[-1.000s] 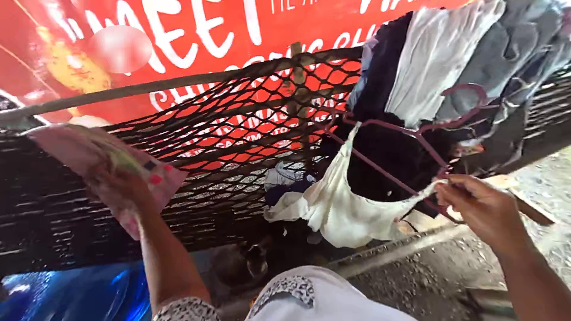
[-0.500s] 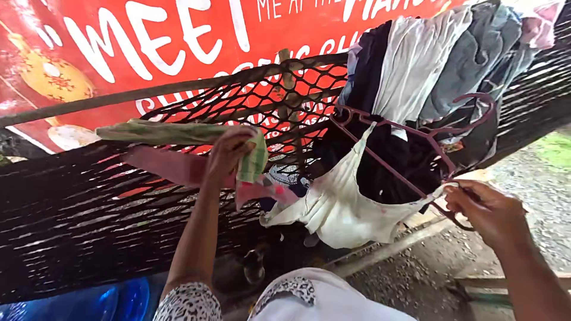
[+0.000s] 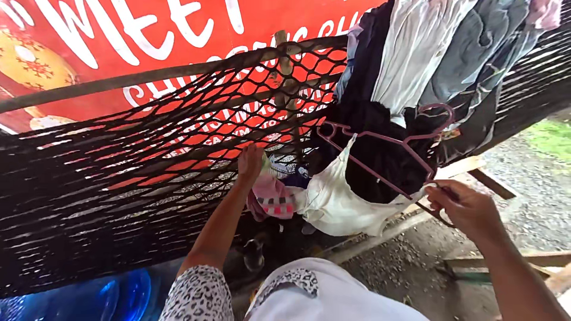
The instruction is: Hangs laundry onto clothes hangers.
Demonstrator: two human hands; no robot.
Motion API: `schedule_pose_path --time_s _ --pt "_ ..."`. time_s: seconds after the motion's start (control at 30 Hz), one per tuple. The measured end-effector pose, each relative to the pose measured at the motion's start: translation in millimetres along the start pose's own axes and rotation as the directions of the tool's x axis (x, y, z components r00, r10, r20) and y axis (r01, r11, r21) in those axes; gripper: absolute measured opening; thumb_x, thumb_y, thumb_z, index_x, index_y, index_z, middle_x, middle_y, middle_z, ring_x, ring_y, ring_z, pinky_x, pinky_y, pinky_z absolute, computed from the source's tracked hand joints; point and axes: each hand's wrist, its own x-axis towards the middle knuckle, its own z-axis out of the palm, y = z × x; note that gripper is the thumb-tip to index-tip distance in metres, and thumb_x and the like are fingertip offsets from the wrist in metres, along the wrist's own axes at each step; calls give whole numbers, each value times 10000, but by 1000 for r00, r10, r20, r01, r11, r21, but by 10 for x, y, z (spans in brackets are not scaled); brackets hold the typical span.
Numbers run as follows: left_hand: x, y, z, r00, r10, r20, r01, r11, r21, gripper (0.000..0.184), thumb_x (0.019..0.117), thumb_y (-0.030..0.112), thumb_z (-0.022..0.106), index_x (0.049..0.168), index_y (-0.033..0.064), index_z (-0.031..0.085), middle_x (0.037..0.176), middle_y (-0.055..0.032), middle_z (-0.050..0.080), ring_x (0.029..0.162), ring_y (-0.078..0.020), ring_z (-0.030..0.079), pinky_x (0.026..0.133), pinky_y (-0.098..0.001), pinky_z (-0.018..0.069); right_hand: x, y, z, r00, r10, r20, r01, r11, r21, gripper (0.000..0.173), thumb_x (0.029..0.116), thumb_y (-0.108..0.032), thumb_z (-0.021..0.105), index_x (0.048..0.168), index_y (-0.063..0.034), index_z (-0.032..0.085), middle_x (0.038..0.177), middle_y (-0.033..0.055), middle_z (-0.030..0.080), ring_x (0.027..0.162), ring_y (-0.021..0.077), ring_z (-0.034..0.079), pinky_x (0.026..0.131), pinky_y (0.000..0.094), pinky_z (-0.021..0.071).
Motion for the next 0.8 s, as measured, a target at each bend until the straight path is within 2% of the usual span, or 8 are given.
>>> schedule_pose_path --time_s 0.17,0.23,0.33,0.4,0.53,0.63,0.7,0.8 --pt "346 129 -623 981 -48 -188 -33 914 -404 406 1106 141 357 1409 -113 452 1260 -355 602 1172 -461 618 1016 -581 474 -41 33 39 999 27 24 -26 999 -42 280 1017 -113 570 1144 128 636 854 205 659 682 194 616 676 377 540" --pt "428 297 -945 972 -48 -230 -91 826 -557 411 1087 111 399 1446 -88 380 1308 -311 576 1123 -352 633 970 -479 510 -36 -1 54 998 55 23 -53 997 -47 283 1023 -120 573 1155 123 634 863 208 660 690 204 619 683 391 540" --pt "329 658 -1448 984 -25 -179 -112 695 -710 442 1058 97 498 1473 10 374 1158 -194 626 852 -177 651 770 -365 557 -20 -39 87 998 65 19 -65 997 -42 290 1030 -139 568 1153 114 637 876 209 661 702 208 623 694 402 543" --pt "197 800 -1725 972 115 -204 -232 601 -765 392 1039 63 517 1418 21 425 1140 -98 627 863 -93 655 786 -304 571 -12 -40 114 999 47 11 -47 999 -27 298 1031 -143 564 1152 118 643 867 222 669 697 232 638 692 431 554" --pt "-177 797 -2143 776 317 -545 -629 333 -702 381 1059 111 433 1438 79 415 1214 58 652 1013 -76 674 865 -297 590 6 -54 171 999 26 -19 -26 1000 10 292 1030 -142 564 1139 115 650 856 209 673 682 209 635 676 405 554" --pt "-373 800 -1690 546 12 -837 -803 290 -520 391 1077 203 376 1419 63 250 1320 27 576 1052 -95 659 890 -343 577 4 -52 224 999 13 -32 -12 999 32 281 1024 -133 574 1144 108 653 875 211 679 695 213 644 689 405 561" --pt "-432 871 -1012 682 -172 -711 -642 324 -695 397 1040 122 491 1397 16 351 1231 38 577 1078 -41 611 950 -302 536 29 -51 271 999 6 -35 -3 998 62 278 1019 -116 568 1145 119 648 891 226 677 709 239 648 703 437 558" --pt "-219 1009 -436 931 -278 -238 -226 77 -971 269 1032 -7 421 1295 27 467 1046 -2 630 924 -56 632 838 -298 554 39 -11 303 1000 -6 -17 7 998 61 278 1024 -125 559 1144 107 652 888 210 676 713 231 648 704 435 559"
